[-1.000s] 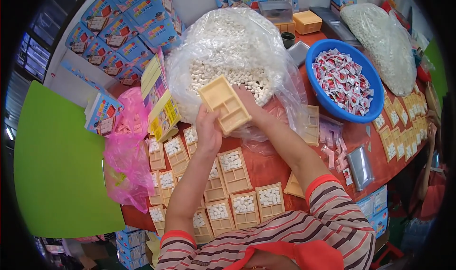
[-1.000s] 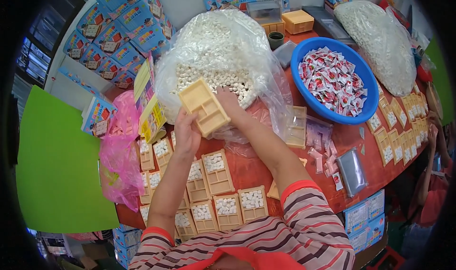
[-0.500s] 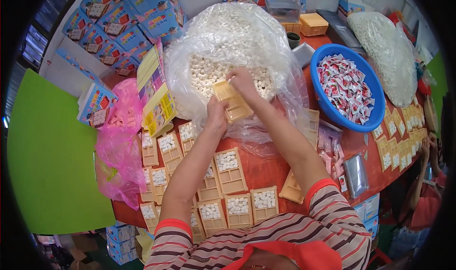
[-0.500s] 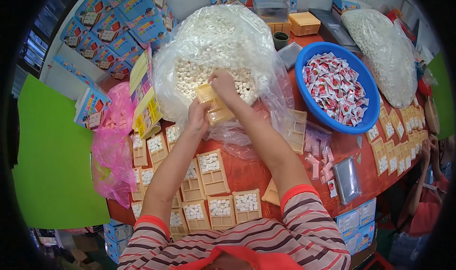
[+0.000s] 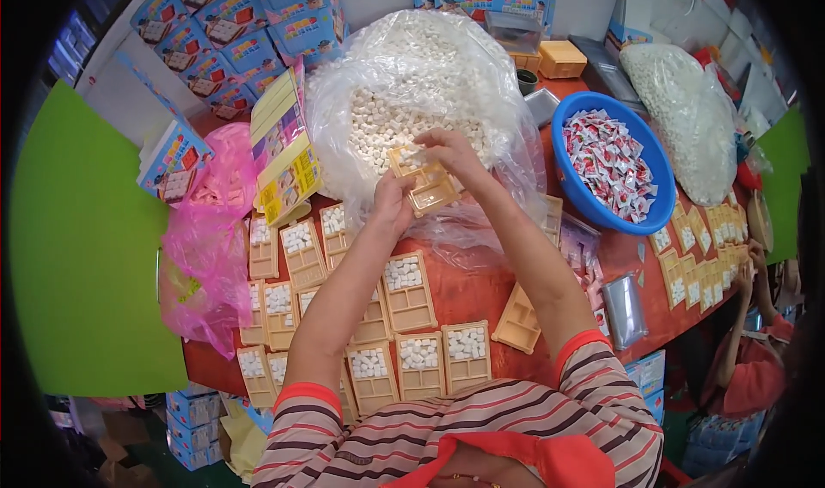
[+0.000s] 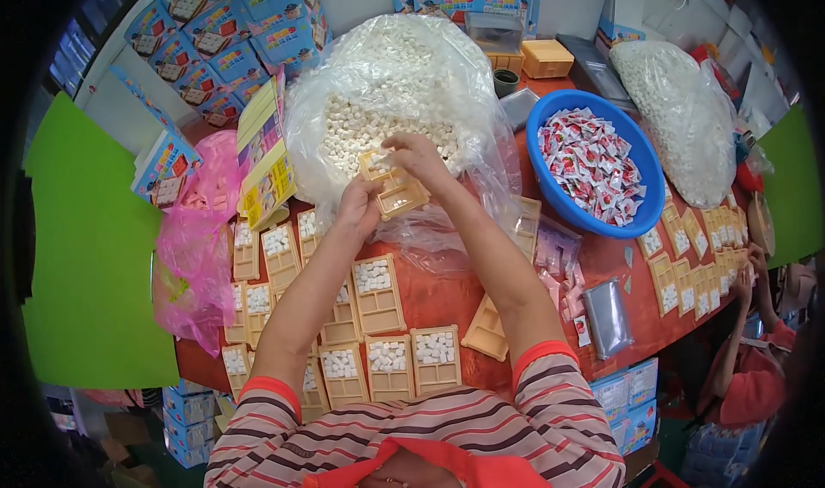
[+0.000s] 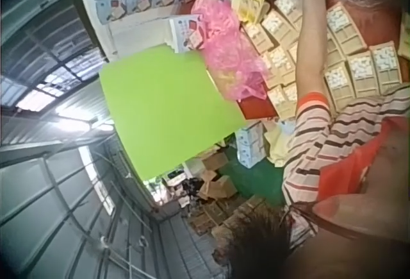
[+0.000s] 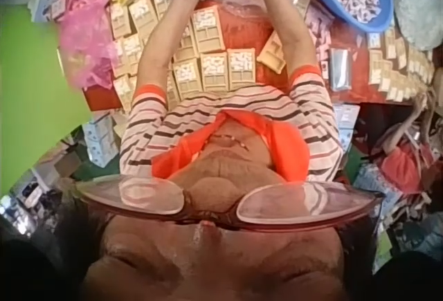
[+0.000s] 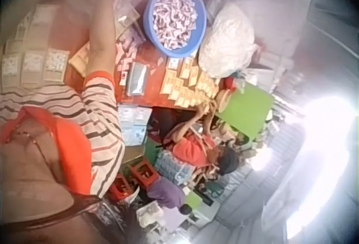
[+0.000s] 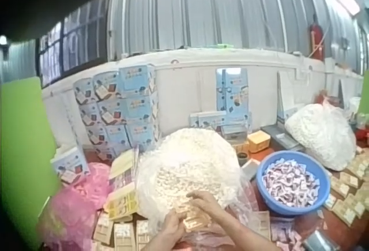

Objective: Packing small white blocks into yellow plastic trays on an assembly line.

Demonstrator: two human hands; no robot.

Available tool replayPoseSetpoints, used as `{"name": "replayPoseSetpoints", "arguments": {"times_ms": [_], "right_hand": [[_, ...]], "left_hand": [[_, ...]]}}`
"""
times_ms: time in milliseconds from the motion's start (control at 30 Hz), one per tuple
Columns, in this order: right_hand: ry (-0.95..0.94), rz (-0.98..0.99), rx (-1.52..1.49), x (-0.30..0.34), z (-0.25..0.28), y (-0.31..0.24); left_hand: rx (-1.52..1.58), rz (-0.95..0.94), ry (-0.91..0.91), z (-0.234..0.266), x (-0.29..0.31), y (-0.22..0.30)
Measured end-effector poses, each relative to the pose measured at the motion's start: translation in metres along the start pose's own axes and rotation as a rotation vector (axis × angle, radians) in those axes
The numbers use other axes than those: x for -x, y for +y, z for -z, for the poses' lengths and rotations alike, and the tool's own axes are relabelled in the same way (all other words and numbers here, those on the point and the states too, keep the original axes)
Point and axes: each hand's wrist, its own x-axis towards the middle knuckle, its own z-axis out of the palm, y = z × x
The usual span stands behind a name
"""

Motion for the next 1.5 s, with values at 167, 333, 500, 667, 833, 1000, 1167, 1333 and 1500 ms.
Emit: {"name": "replayPoseSetpoints", "arguments": {"times_ms": [167, 333, 500, 667, 833, 1000, 1167, 1333, 1500], "right_hand": [[0.241, -0.016, 0.230, 0.000, 0.028, 0.033], [0.066, -0.016, 0.993, 0.023, -0.024, 0.033], [-0.151, -0.079, 0.919, 0.015, -0.024, 0.026], [-0.066, -0.025, 0.744, 0.014, -0.020, 0.040], [-0.064, 0.235, 0.801, 0.023, -0.028, 0.049], [-0.029, 0.068, 0.775, 0.015, -0.015, 0.065], [0.085, -0.196, 0.243, 0.026, -0.008, 0.024], [0.078, 0.083, 0.263, 0.043, -0.017, -0.022], [0.008, 0.286, 0.740, 0.067, -0.033, -0.040]], "left_hand": [[0.055, -0.011, 0.014, -0.003, 0.022, 0.003], [0.055, -0.082, 0.053, 0.031, 0.042, 0.008], [0.001, -0.112, -0.006, 0.041, 0.053, 0.008], [-0.028, -0.088, -0.009, 0.043, 0.066, 0.014], [-0.029, -0.059, -0.003, 0.034, 0.076, 0.014], [-0.060, -0.065, -0.037, 0.036, 0.068, 0.005], [-0.086, -0.049, -0.053, 0.035, 0.061, -0.003], [-0.120, -0.022, 0.013, 0.018, 0.070, -0.013], [-0.099, -0.002, -0.080, 0.010, 0.087, -0.022]]}}
